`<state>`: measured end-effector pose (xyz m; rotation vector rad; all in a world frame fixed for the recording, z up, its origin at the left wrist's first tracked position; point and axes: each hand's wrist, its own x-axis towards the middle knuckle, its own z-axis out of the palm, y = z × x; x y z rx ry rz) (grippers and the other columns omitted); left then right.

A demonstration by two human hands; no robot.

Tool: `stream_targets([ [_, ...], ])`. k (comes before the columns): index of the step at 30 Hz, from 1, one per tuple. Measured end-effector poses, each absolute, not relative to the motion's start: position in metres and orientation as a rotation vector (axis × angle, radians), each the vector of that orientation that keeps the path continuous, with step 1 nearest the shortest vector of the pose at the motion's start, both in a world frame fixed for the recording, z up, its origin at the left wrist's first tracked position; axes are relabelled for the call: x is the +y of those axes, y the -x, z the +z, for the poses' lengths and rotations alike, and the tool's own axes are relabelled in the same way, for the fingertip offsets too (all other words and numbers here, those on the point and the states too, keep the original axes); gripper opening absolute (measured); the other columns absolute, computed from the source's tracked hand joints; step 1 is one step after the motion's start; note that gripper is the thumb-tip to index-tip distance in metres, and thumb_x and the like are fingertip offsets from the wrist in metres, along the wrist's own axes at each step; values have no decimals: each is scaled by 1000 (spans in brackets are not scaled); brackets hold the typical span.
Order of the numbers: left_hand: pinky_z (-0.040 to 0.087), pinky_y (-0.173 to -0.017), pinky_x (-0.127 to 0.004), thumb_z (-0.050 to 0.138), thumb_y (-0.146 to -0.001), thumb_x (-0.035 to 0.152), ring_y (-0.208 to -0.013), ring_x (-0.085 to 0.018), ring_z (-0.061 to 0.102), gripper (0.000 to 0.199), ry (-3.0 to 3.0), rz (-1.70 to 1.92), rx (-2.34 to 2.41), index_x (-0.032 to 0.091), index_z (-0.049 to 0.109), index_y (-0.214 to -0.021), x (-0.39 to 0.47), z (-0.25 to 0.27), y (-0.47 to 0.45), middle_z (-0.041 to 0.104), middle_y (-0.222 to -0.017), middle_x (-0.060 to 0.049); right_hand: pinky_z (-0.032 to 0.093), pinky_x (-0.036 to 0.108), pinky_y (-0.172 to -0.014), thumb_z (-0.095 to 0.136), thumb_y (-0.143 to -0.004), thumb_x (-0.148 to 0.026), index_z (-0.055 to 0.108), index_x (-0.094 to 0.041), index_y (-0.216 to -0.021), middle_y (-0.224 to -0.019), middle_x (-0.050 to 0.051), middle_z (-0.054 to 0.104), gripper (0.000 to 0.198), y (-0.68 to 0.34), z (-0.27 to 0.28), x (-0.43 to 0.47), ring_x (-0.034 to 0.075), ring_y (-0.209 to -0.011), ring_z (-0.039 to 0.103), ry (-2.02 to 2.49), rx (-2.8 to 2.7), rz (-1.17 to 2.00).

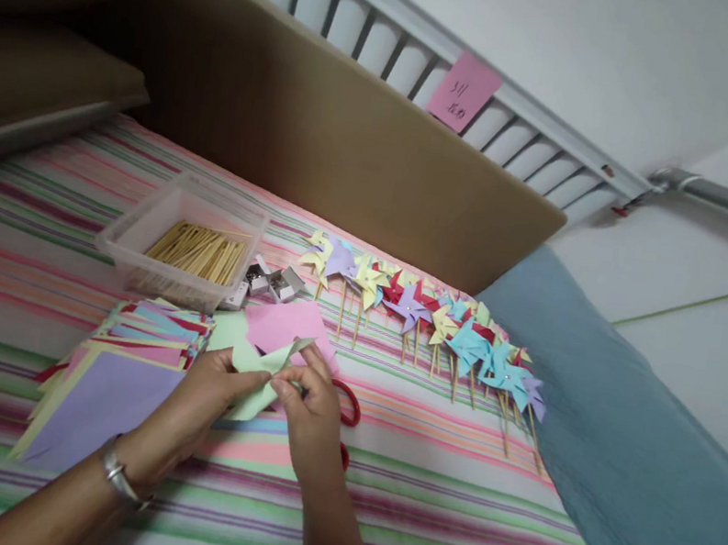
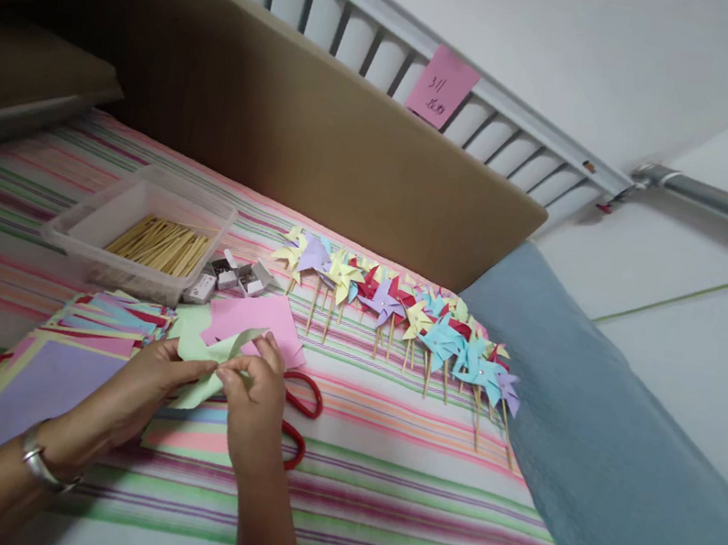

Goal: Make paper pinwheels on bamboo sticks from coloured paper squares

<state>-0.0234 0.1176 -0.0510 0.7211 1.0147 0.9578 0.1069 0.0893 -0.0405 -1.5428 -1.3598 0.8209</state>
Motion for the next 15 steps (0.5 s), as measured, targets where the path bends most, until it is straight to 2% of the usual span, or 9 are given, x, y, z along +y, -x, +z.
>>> stream_targets([
  [4,44,-60,-27,73,-55,27,-61,-18,59,26,-719,919,1025,13,67,-77,118,-51,24,67,-65,-2,34,34,-95,60,-69,-20,65,-19,-68,-104,7,61,5,-107,-40,90,24,-108,50,1498,-1327,860],
  [7,42,-57,-25,71,-58,26,-59,-16,58,25,-732,901,1018,13,67,-80,117,-51,24,66,-64,-1,38,30,-85,59,-68,-21,63,-18,-66,-84,4,61,6,-107,-39,91,21,-92,55,1475,-1326,877],
  [11,36,-49,-21,68,-61,23,-49,-11,51,17,-756,904,985,14,67,-75,114,-53,22,63,-57,2,40,26,-66,60,-67,-23,59,-17,-64,-67,0,57,7,-106,-41,92,16,-68,52,1470,-1211,996],
  [15,33,-46,-19,70,-59,20,-46,-9,47,13,-741,925,1008,14,66,-70,113,-57,19,60,-53,4,37,23,-57,62,-66,-25,58,-16,-63,-59,-3,53,11,-106,-45,93,12,-57,46,1484,-1111,1084],
])
